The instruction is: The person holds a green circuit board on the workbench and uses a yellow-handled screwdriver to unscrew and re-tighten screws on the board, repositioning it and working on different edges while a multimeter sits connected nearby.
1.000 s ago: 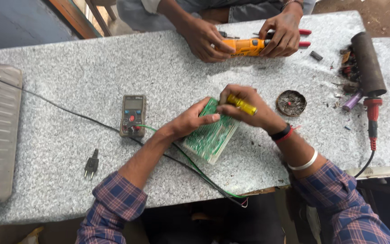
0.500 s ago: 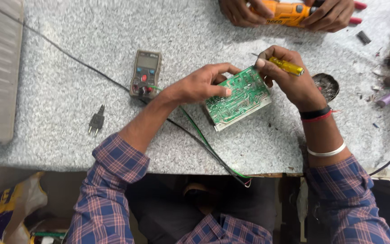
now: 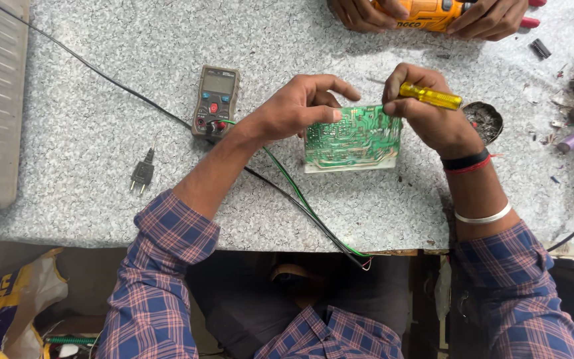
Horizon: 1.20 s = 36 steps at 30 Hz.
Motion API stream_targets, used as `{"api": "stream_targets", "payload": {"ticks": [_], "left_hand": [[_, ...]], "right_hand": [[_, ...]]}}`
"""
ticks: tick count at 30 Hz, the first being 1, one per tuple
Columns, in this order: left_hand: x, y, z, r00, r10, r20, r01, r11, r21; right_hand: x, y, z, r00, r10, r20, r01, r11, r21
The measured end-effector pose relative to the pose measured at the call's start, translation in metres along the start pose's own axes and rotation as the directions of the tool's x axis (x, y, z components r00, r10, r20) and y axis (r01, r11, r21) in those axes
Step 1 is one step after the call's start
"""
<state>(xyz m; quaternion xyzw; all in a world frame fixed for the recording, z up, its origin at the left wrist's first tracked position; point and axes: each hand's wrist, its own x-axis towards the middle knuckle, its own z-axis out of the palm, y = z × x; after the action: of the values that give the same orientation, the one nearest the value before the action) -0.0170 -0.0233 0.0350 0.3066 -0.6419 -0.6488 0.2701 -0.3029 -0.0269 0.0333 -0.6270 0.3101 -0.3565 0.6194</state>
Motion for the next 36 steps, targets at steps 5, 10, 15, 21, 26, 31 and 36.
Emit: {"api": "stream_targets", "payload": {"ticks": [5,10,15,21,26,31,36], "left_hand": [[0.003,-0.006,-0.002,0.995,0.066,0.072,-0.061,0.995,-0.076],[0.001,-0.004,0.001,0.997,-0.070,0.035,0.069,0.997,0.037],[0.002,-0.003,0.006,0.999,-0.048,-0.006,0.048,0.997,0.066],[0.003,-0.014,0.009,0.995,0.097,-0.037,-0.089,0.981,0.172],[0.005,-0.016,0.008,0.990,0.026,-0.136,0.016,0.956,0.293],[0.006,-0.016,0.006,0.997,-0.019,-0.068,0.044,0.923,0.383],[0.008,-0.022,0.007,0.997,-0.077,0.017,0.065,0.924,0.377]], "right_hand": [[0.000,0.005,-0.001,0.996,0.039,0.082,-0.035,0.998,-0.053],[0.001,-0.003,0.008,0.994,0.058,0.097,-0.060,0.998,0.025],[0.002,-0.013,0.010,0.993,0.026,0.113,-0.016,0.996,-0.089],[0.006,-0.005,0.012,0.999,0.023,0.032,-0.026,0.995,0.099],[0.003,0.002,0.007,0.994,-0.077,-0.078,0.095,0.963,0.251],[0.001,0.005,0.009,0.989,-0.146,-0.038,0.145,0.989,-0.040],[0.001,-0.001,0.017,0.997,-0.071,-0.025,0.067,0.987,-0.146]]}}
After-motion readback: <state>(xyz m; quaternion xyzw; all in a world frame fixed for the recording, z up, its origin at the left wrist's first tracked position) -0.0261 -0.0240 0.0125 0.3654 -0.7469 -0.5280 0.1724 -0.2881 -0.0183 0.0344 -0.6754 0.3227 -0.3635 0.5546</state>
